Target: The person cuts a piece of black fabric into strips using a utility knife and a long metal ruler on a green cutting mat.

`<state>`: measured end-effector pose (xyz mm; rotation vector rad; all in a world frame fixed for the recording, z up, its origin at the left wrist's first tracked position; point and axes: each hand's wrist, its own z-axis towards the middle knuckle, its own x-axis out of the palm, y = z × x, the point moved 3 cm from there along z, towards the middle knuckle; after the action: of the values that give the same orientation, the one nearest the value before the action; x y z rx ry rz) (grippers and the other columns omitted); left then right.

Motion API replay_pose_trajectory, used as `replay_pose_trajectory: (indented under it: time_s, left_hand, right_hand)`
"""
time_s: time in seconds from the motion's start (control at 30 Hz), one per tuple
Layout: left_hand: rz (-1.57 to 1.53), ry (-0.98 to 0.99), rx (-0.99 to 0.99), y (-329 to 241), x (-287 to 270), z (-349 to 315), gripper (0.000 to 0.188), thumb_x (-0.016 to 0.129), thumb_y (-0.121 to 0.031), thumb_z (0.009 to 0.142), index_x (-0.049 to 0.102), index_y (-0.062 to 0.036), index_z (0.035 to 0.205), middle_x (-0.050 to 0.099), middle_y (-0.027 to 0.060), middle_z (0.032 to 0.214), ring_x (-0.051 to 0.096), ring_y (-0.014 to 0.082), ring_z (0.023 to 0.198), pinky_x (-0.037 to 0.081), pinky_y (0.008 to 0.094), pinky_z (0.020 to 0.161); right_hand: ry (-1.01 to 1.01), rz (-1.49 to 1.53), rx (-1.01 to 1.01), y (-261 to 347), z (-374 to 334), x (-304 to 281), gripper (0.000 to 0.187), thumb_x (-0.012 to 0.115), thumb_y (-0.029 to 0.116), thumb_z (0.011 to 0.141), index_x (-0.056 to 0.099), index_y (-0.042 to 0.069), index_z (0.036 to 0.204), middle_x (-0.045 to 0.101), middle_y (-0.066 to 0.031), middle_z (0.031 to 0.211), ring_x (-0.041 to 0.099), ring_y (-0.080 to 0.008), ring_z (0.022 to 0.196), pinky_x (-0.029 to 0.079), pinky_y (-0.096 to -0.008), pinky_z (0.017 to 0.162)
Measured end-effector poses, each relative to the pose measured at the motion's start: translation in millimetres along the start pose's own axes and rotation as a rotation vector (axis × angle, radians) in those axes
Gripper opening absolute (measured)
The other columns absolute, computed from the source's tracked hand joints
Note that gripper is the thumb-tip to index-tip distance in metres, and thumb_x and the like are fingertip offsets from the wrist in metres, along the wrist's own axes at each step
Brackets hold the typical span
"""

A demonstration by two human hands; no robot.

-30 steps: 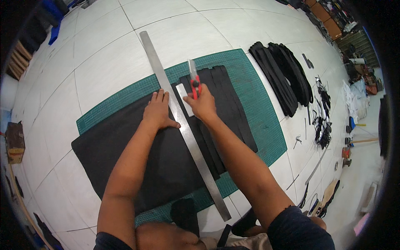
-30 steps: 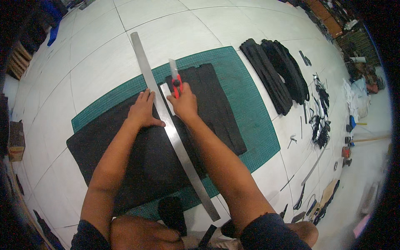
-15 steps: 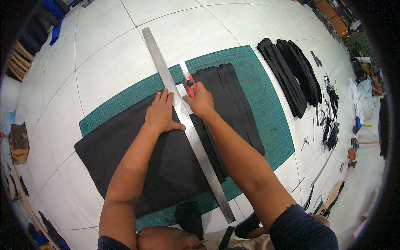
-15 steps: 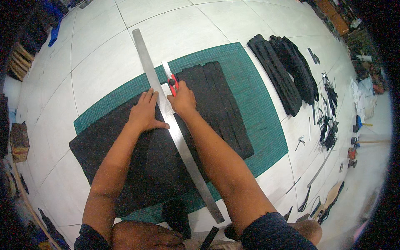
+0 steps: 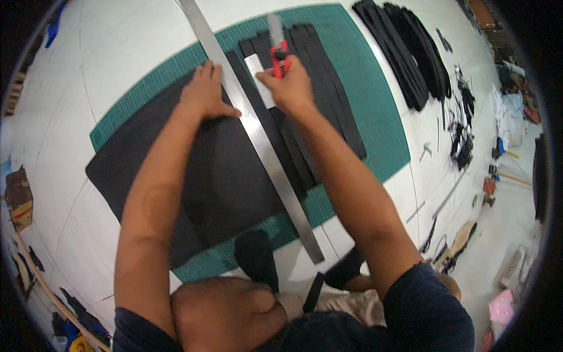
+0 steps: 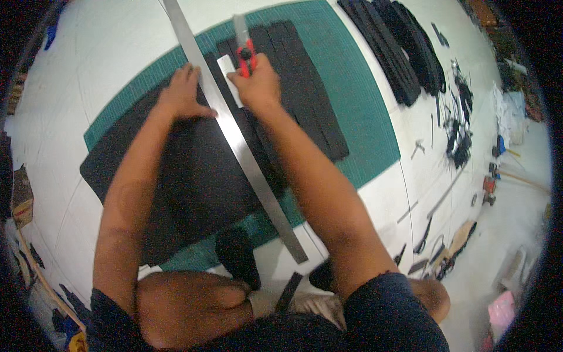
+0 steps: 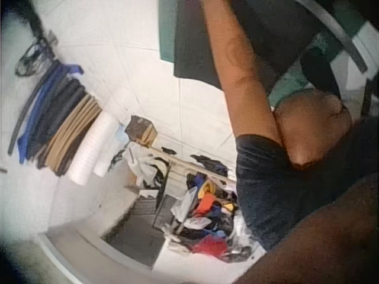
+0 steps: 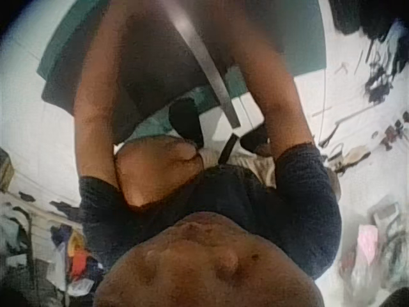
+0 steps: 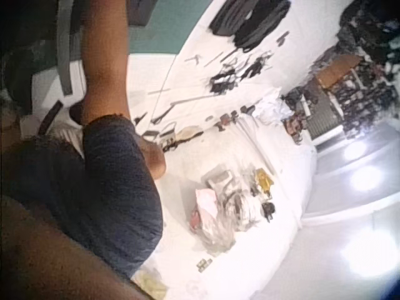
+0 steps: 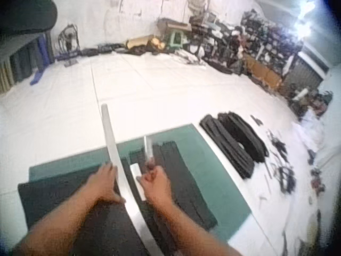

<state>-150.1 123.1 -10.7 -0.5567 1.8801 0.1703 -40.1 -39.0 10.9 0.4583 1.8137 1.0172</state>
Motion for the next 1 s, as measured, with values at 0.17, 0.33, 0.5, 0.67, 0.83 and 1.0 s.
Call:
replay_pose_trajectory:
  time_s: [0.17, 0.33, 0.5, 0.67, 0.83, 1.0]
  left_hand:
    - [0.031, 0.008, 0.022, 3.6, 3.9, 1.4, 0.139, 0.091, -0.064, 0.050, 0.025, -0.0025, 0.156, 0.021, 0.0193, 0.164, 0.022, 0.0379, 0.151, 0.037, 0.0531, 0.116]
    - [0.074, -0.012, 0.008, 7.4, 3.5, 3.4, 0.143, 0.090, -0.065, 0.048, 0.023, -0.0020, 0.156, 0.022, 0.0205, 0.163, 0.021, 0.0373, 0.152, 0.035, 0.0512, 0.118]
    - [0.050, -0.021, 0.030, -6.0, 7.1, 7.6, 0.142, 0.091, -0.064, 0.048, 0.022, -0.0026, 0.157, 0.020, 0.0198, 0.164, 0.021, 0.0372, 0.152, 0.033, 0.0512, 0.119]
    - [0.075, -0.004, -0.011, 7.2, 5.7, 10.1, 0.143, 0.090, -0.065, 0.048, 0.022, -0.0030, 0.157, 0.020, 0.0196, 0.164, 0.020, 0.0371, 0.152, 0.033, 0.0521, 0.118]
    - [0.065, -0.019, 0.002, -2.0, 5.7, 6.6, 0.141, 0.089, -0.067, 0.049, 0.024, -0.0014, 0.156, 0.021, 0.0206, 0.163, 0.021, 0.0372, 0.151, 0.033, 0.0507, 0.118]
    - [0.050, -0.056, 0.037, 11.9, 6.9, 7.2, 0.141, 0.089, -0.068, 0.049, 0.025, 0.0007, 0.155, 0.022, 0.0215, 0.162, 0.022, 0.0371, 0.151, 0.035, 0.0499, 0.118]
  right_hand:
    - [0.160, 0.068, 0.076, -78.7, -124.0, -84.4, 0.044, 0.085, 0.027, 0.079, 0.060, 0.005, 0.107, 0.070, -0.0067, 0.087, 0.067, -0.0178, 0.080, 0.054, -0.0350, 0.074]
    - [0.283, -0.087, 0.191, -152.8, -250.4, -98.3, 0.039, 0.081, 0.031, 0.084, 0.057, 0.006, 0.103, 0.067, -0.0128, 0.085, 0.067, -0.0260, 0.076, 0.052, -0.0389, 0.071]
    - [0.126, -0.037, 0.148, -183.7, -267.7, -91.4, 0.040, 0.080, 0.030, 0.085, 0.052, 0.004, 0.098, 0.064, -0.0192, 0.083, 0.063, -0.0410, 0.075, 0.050, -0.0432, 0.068]
    - [0.125, -0.070, 0.145, -160.5, -257.9, -77.1, 0.041, 0.081, 0.030, 0.083, 0.051, 0.004, 0.095, 0.062, -0.0197, 0.083, 0.063, -0.0416, 0.076, 0.048, -0.0456, 0.066]
    - [0.096, -0.065, 0.182, -172.1, -262.3, -73.4, 0.041, 0.081, 0.030, 0.084, 0.050, 0.004, 0.094, 0.061, -0.0197, 0.080, 0.062, -0.0423, 0.075, 0.047, -0.0462, 0.065]
    - [0.034, 0.082, 0.164, -173.0, -262.5, -64.5, 0.037, 0.079, 0.029, 0.085, 0.053, 0.004, 0.097, 0.063, -0.0188, 0.083, 0.063, -0.0403, 0.077, 0.049, -0.0439, 0.069]
